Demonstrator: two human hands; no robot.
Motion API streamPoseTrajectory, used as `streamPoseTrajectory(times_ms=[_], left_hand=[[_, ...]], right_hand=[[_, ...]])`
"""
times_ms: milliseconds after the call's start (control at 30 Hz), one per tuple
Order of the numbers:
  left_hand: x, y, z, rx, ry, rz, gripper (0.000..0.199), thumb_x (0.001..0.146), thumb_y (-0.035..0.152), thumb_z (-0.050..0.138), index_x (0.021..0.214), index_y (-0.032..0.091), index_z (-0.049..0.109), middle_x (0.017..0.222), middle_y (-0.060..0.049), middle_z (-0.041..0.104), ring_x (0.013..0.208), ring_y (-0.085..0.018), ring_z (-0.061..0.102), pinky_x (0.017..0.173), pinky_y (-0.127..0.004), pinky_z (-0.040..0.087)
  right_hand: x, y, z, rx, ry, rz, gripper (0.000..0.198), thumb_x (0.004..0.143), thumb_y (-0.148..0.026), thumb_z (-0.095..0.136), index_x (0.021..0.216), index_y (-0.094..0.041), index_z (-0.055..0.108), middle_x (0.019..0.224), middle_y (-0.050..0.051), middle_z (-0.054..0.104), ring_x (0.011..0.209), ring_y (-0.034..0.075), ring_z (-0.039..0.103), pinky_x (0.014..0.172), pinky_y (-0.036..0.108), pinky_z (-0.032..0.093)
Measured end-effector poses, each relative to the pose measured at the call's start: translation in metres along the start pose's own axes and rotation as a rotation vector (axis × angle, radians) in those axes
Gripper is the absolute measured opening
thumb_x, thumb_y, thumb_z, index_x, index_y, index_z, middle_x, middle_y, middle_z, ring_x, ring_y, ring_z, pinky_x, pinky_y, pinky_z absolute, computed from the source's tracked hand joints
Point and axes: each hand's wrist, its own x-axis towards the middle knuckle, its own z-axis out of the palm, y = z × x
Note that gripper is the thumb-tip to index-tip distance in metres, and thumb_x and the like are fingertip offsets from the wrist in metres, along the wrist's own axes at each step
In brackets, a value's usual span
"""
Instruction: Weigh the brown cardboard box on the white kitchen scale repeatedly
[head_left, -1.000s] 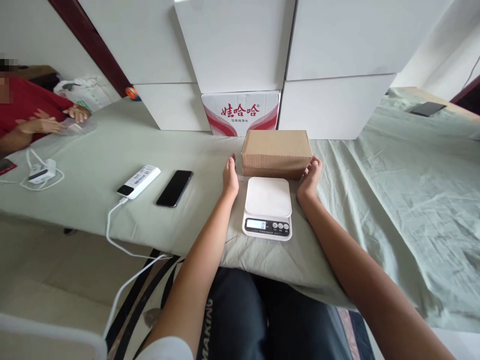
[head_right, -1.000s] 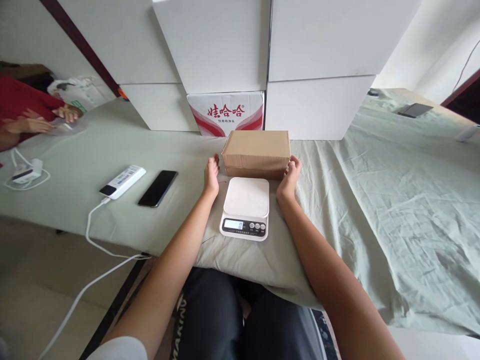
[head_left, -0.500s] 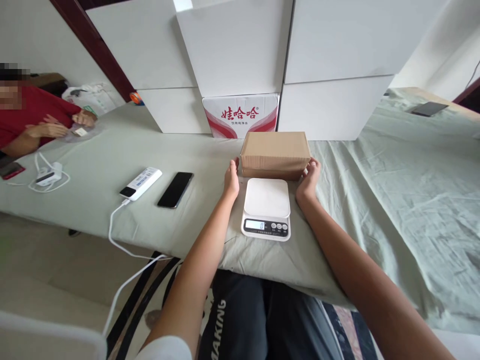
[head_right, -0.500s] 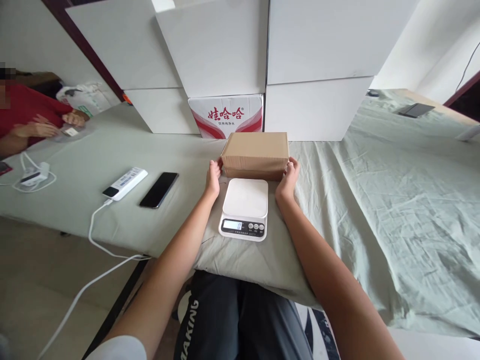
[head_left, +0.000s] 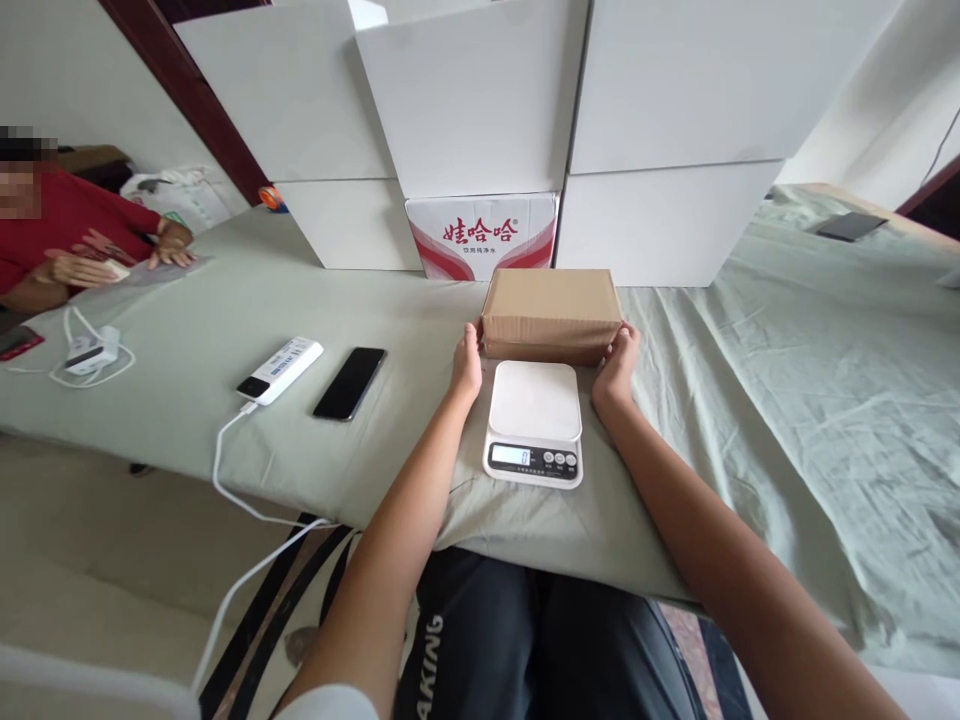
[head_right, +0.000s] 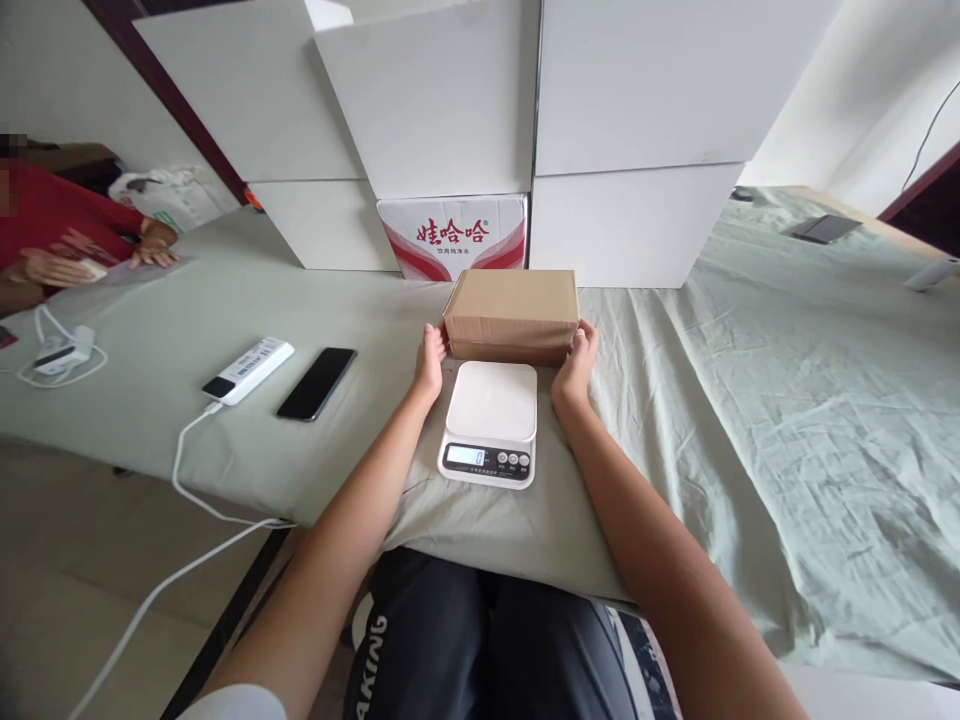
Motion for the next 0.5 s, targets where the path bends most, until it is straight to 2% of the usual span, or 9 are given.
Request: streamPoseTrajectory(times_ms=[200, 400, 500], left_hand=[[0.001, -0.009, -0.001, 0.056, 0.004, -0.001, 0.069, 0.114, 0.071, 0.040, 0.130, 0.019, 0.083, 0.145, -0.015, 0.083, 0.152, -0.032, 0.070, 0.131, -0.044, 0.051], [0.001, -0.011, -0.003, 0.018, -0.017, 0.041, 0.068, 0.113, 0.073, 0.043, 0.138, 0.022, 0.080, 0.151, -0.013, 0.080, 0.153, -0.030, 0.069, 0.131, -0.041, 0.051], [0.001, -0.010, -0.003, 0.027, -0.013, 0.028, 0.071, 0.111, 0.077, 0.045, 0.132, 0.021, 0.082, 0.145, -0.015, 0.083, 0.151, -0.032, 0.070, 0.130, -0.044, 0.052]], right_hand=[[0.003, 0.004, -0.002, -0.045, -0.010, -0.024, 0.041, 0.099, -0.063, 0.058, 0.122, -0.030, 0.066, 0.123, 0.002, 0.070, 0.124, 0.024, 0.065, 0.114, 0.046, 0.057], [0.003, 0.003, -0.003, -0.074, -0.032, -0.068, 0.042, 0.098, -0.066, 0.058, 0.118, -0.030, 0.066, 0.121, 0.002, 0.067, 0.127, 0.026, 0.063, 0.112, 0.045, 0.057], [0.002, 0.002, -0.003, -0.076, -0.020, -0.076, 0.042, 0.097, -0.068, 0.059, 0.115, -0.031, 0.066, 0.118, 0.002, 0.066, 0.126, 0.026, 0.062, 0.112, 0.046, 0.056]])
